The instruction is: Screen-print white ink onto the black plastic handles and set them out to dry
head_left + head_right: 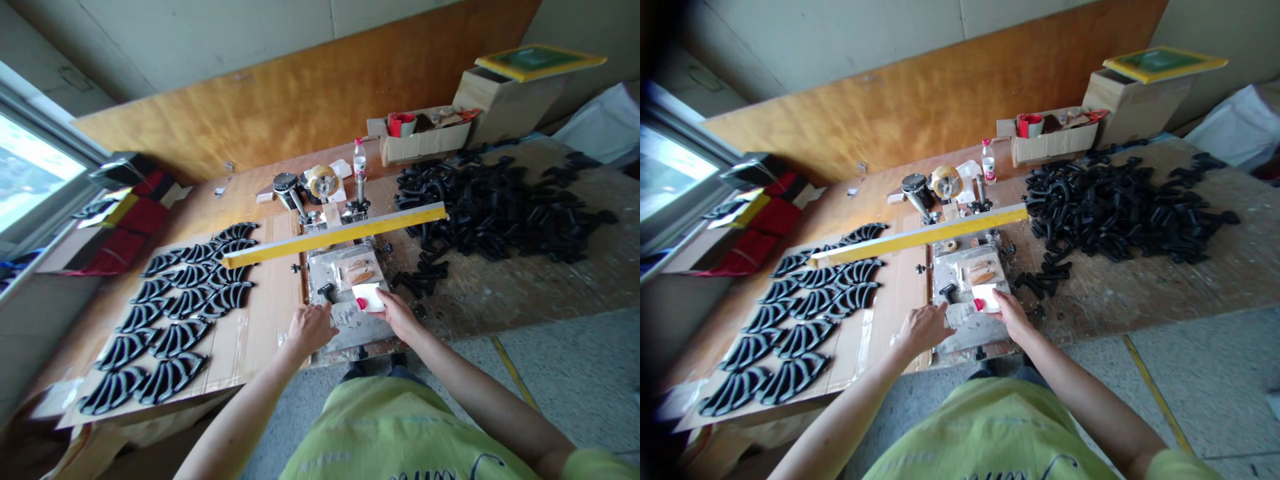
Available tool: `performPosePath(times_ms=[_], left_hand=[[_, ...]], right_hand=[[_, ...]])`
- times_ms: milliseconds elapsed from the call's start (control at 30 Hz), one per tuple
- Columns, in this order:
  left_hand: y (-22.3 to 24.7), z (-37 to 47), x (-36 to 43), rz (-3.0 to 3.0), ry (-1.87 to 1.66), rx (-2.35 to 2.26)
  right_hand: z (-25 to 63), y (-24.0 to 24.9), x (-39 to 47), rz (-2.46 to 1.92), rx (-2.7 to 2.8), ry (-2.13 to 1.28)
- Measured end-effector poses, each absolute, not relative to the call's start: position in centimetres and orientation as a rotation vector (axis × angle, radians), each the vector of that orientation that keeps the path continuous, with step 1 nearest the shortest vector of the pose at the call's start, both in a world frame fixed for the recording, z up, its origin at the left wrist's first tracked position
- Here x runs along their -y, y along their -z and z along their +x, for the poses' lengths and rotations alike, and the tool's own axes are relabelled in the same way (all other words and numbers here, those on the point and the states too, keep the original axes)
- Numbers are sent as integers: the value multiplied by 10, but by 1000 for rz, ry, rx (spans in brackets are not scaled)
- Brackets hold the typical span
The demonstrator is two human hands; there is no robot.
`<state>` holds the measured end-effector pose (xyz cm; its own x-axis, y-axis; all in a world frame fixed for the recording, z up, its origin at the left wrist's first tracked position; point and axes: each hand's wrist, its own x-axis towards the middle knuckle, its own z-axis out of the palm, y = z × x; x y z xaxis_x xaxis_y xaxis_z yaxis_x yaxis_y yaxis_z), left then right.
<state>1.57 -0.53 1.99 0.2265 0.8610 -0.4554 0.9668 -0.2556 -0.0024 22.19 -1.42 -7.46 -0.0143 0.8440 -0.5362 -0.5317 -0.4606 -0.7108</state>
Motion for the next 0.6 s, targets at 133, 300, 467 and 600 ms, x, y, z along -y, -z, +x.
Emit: performPosePath(times_ms=[133, 300, 467, 600], left_hand=[[-20, 15, -3, 2217, 524, -1776], [-20, 17, -3, 2295, 421, -1724], [-10, -1, 2, 2230, 442, -1776], [-13, -13, -3, 2149, 419, -1841]], right_hand=[[220, 73, 10, -1178, 345, -1772], [216, 70, -2, -1113, 266, -1789], [214, 67, -8, -1075, 227, -1815], [205, 68, -11, -1082, 247, -1831]])
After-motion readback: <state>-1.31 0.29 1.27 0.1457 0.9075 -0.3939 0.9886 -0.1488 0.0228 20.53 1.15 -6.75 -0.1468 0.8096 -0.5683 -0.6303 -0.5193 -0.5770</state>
